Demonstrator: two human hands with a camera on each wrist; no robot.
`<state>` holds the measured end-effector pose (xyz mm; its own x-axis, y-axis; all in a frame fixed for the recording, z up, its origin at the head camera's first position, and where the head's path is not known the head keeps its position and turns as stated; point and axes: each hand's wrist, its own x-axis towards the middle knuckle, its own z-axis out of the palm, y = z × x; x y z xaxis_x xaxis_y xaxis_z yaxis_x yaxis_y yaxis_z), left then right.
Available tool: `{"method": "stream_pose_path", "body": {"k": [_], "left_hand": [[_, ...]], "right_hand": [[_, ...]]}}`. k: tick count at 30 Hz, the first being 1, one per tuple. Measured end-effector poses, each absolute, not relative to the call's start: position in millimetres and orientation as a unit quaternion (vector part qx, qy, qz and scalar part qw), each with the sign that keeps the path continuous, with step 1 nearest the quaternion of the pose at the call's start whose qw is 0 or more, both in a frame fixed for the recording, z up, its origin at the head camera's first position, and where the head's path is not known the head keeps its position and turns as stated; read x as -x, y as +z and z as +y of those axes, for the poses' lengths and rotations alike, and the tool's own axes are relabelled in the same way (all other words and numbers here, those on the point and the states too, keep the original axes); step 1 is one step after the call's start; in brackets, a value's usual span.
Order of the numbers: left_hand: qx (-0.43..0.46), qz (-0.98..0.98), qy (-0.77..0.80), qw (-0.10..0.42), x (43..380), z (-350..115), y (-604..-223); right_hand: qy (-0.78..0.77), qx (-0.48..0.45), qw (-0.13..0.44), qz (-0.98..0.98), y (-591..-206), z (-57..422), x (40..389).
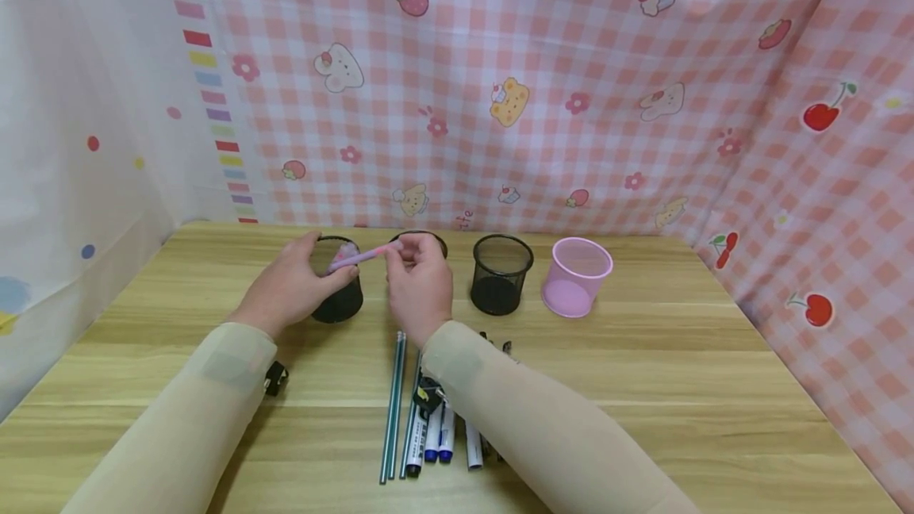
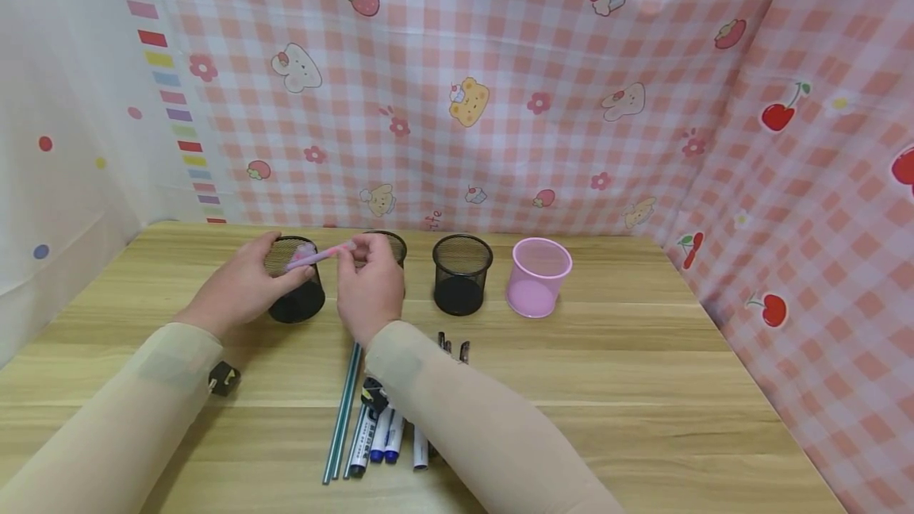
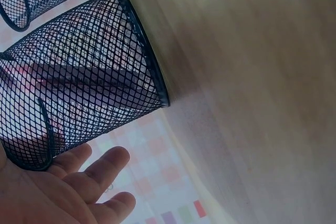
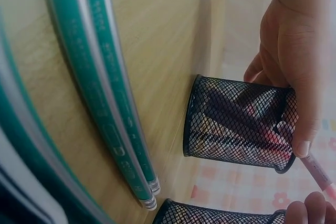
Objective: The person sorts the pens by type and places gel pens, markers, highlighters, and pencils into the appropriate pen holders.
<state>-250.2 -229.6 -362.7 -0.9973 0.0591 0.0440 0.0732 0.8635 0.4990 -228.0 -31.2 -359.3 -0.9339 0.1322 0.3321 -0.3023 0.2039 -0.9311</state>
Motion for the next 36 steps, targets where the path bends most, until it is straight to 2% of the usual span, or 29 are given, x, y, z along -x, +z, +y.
{"method": "stream_pose_path", "body": {"k": [36], "left_hand": [[0.04,-0.965,-0.26,0.018,249.0,-226.8,-360.5]], "right_hand": [[0.607,-0.047,0.117,-0.784,-363.3,-39.8,227.8]]}}
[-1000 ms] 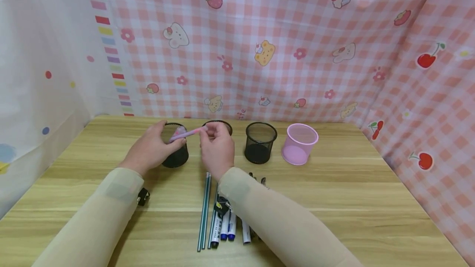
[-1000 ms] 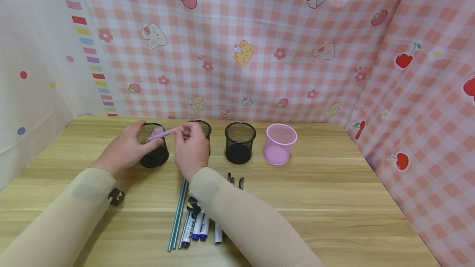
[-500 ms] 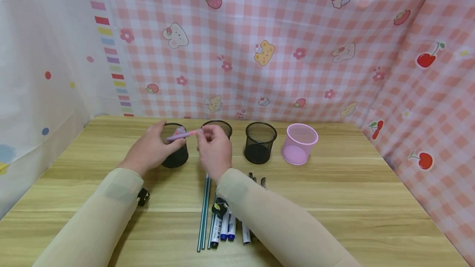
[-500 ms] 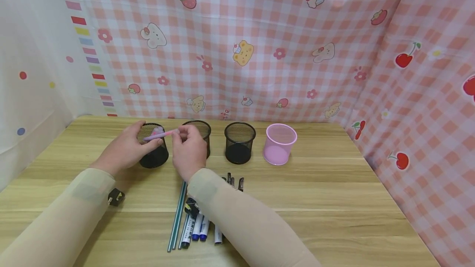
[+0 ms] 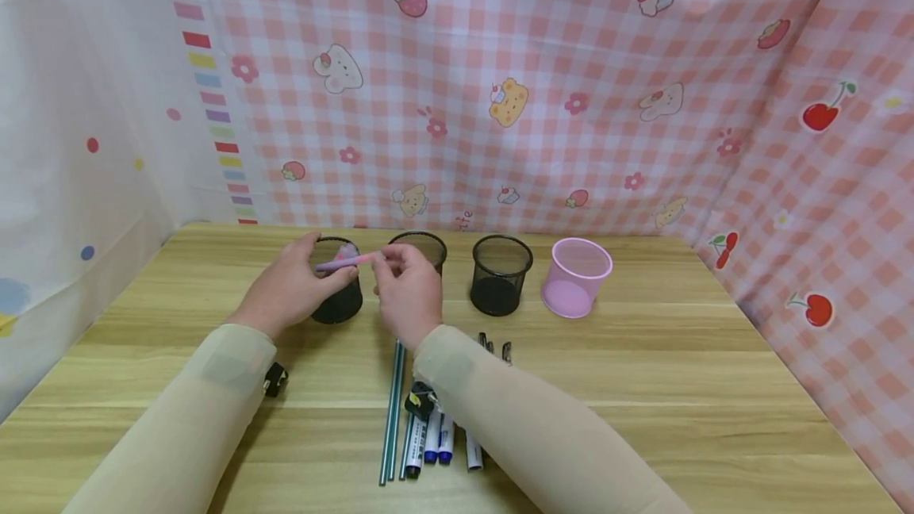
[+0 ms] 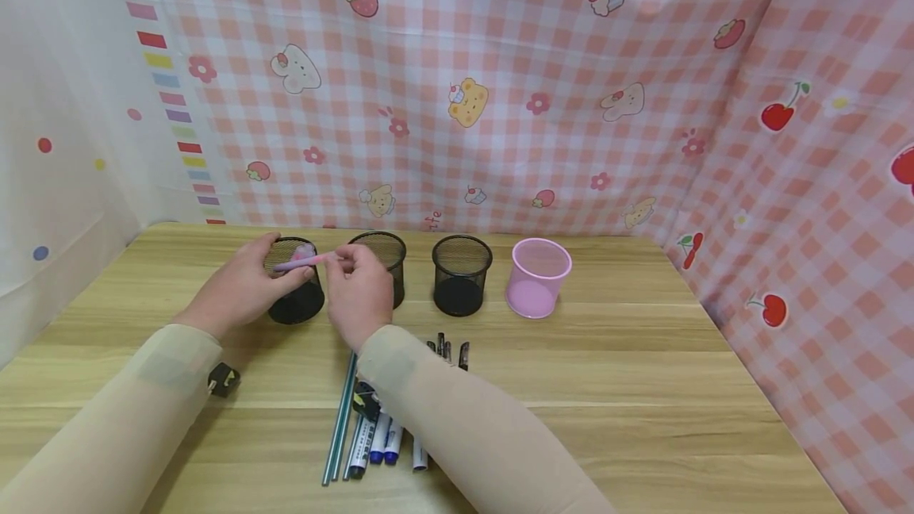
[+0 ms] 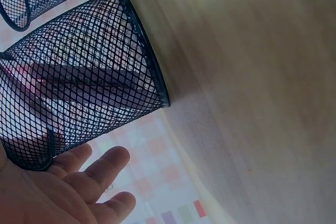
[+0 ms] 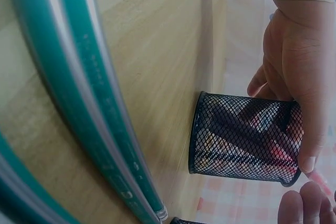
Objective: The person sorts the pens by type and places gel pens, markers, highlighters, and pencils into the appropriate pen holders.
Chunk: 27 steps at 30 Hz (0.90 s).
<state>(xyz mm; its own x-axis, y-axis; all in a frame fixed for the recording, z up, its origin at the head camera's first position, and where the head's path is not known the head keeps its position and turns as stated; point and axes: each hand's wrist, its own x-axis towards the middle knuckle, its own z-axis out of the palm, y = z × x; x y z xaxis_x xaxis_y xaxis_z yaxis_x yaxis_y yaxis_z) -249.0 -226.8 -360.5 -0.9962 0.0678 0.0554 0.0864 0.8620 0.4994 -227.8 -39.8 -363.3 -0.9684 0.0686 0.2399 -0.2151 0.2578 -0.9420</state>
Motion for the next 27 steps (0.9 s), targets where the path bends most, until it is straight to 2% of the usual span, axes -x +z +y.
{"method": "stream_pose_path", "body": {"k": [19,27], "left_hand": [[0.037,-0.966,-0.257,0.01,248.2,-226.5,-361.9],[0.039,-0.967,-0.253,0.0,248.0,-228.3,-357.8]], "right_hand": [[0.579,-0.06,0.07,-0.81,-358.6,-33.0,222.6],[0.543,-0.099,0.042,-0.833,-348.1,-15.6,217.6]]}}
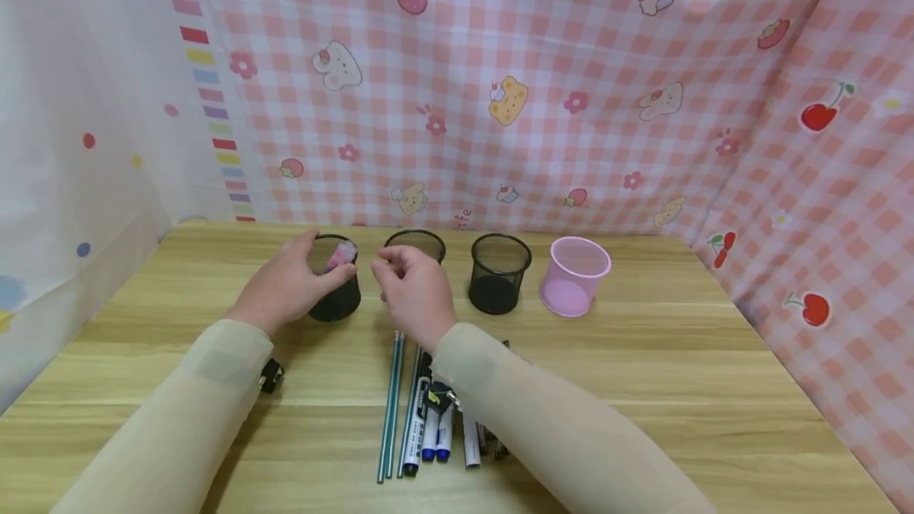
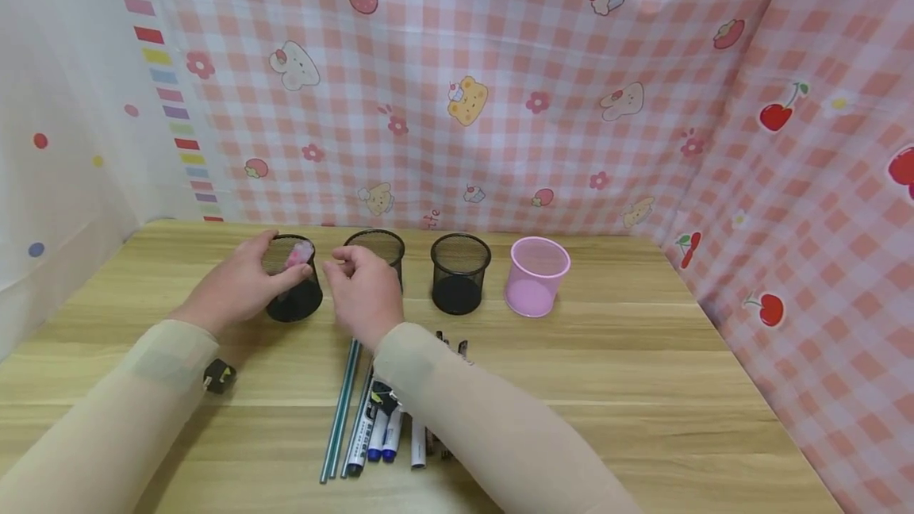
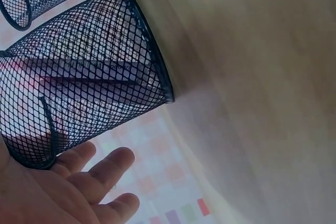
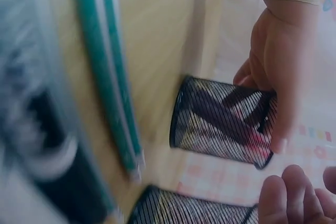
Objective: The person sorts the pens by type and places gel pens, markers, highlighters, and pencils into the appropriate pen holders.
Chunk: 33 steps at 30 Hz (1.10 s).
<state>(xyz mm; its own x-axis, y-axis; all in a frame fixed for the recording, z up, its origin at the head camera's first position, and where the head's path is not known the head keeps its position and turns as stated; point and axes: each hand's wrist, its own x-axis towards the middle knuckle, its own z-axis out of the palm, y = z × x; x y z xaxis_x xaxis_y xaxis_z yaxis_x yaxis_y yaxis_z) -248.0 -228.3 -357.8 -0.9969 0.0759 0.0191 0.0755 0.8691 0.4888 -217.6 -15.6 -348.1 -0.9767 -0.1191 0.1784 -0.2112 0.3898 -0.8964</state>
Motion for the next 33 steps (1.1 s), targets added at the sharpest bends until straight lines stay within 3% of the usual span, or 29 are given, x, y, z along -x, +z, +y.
{"method": "stream_pose_path", "body": {"k": [15,26,33], "left_hand": [[-0.064,0.982,0.17,0.043,250.6,-232.3,-333.7],[-0.115,0.98,0.156,-0.044,251.4,-204.7,-315.8],[-0.154,0.975,0.146,-0.064,254.0,-172.2,-310.2]], "right_hand": [[0.42,-0.119,0.002,-0.9,-335.2,76.5,219.0],[0.337,-0.129,-0.029,-0.932,-342.5,123.6,219.2],[0.325,-0.125,-0.045,-0.936,-347.9,136.1,215.8]]}}
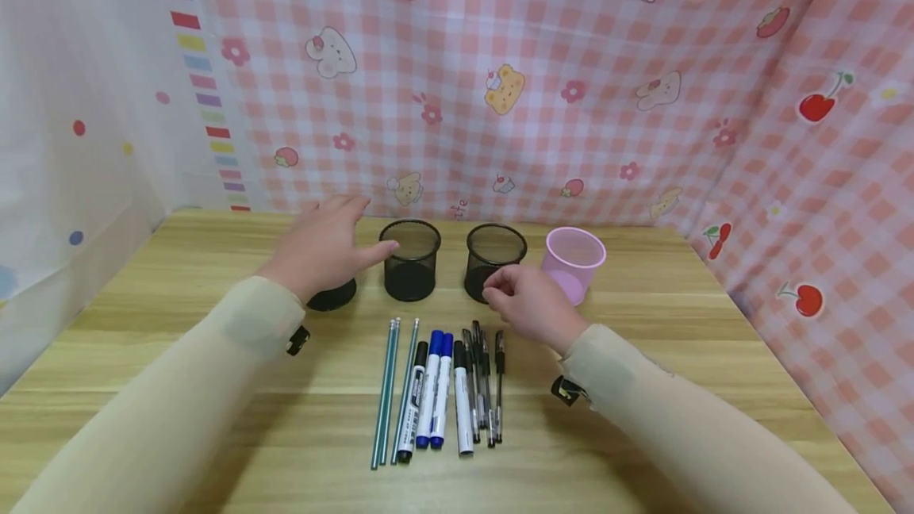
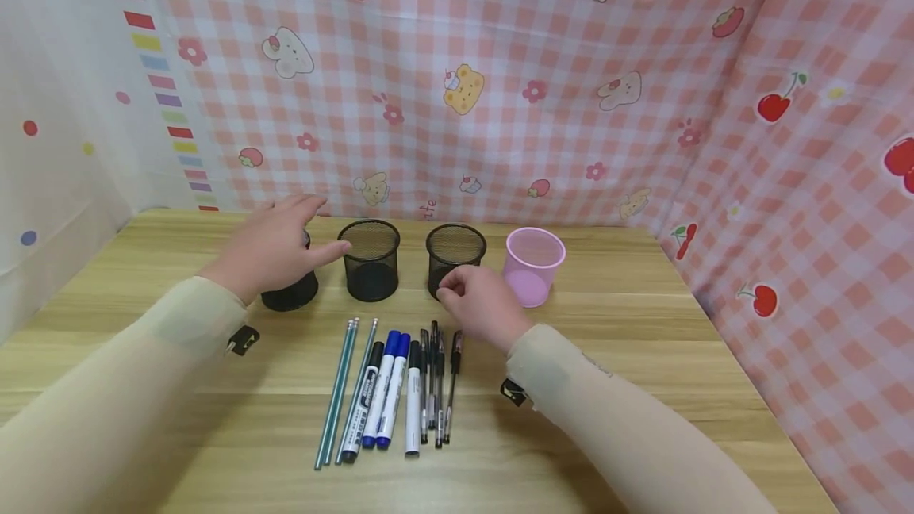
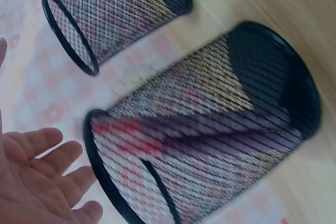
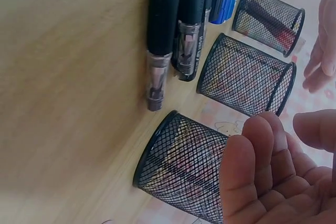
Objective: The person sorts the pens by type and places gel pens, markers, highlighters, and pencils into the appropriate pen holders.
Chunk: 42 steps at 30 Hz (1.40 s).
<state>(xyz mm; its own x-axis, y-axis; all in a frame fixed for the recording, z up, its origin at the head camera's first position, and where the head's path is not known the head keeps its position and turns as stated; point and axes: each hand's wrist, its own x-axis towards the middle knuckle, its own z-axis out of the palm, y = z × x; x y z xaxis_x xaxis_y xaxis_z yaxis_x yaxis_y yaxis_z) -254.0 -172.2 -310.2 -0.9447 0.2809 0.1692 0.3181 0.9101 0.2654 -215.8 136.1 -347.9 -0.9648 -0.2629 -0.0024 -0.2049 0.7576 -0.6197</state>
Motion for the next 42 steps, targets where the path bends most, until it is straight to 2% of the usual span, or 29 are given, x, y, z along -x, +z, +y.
{"method": "stream_pose_path", "body": {"k": [7,14,24,36,42], "left_hand": [[0.177,-0.974,-0.13,0.057,257.7,-146.4,-311.7],[0.185,-0.975,-0.116,0.029,259.3,-135.1,-316.3],[0.163,-0.98,-0.113,-0.005,260.3,-128.5,-324.0],[0.138,-0.984,-0.111,-0.004,266.7,-121.4,-329.4],[0.138,-0.98,-0.143,-0.022,271.6,-117.4,-333.8]], "right_hand": [[-0.305,0.127,0.045,0.943,-351.2,141.6,212.8],[-0.26,0.124,0.071,0.955,-356.3,145.4,209.8],[-0.195,0.124,0.111,0.966,-360.7,151.6,204.7],[-0.165,0.136,0.133,0.968,-366.5,154.8,197.8],[-0.159,0.135,0.13,0.969,-370.4,153.9,196.2]]}}
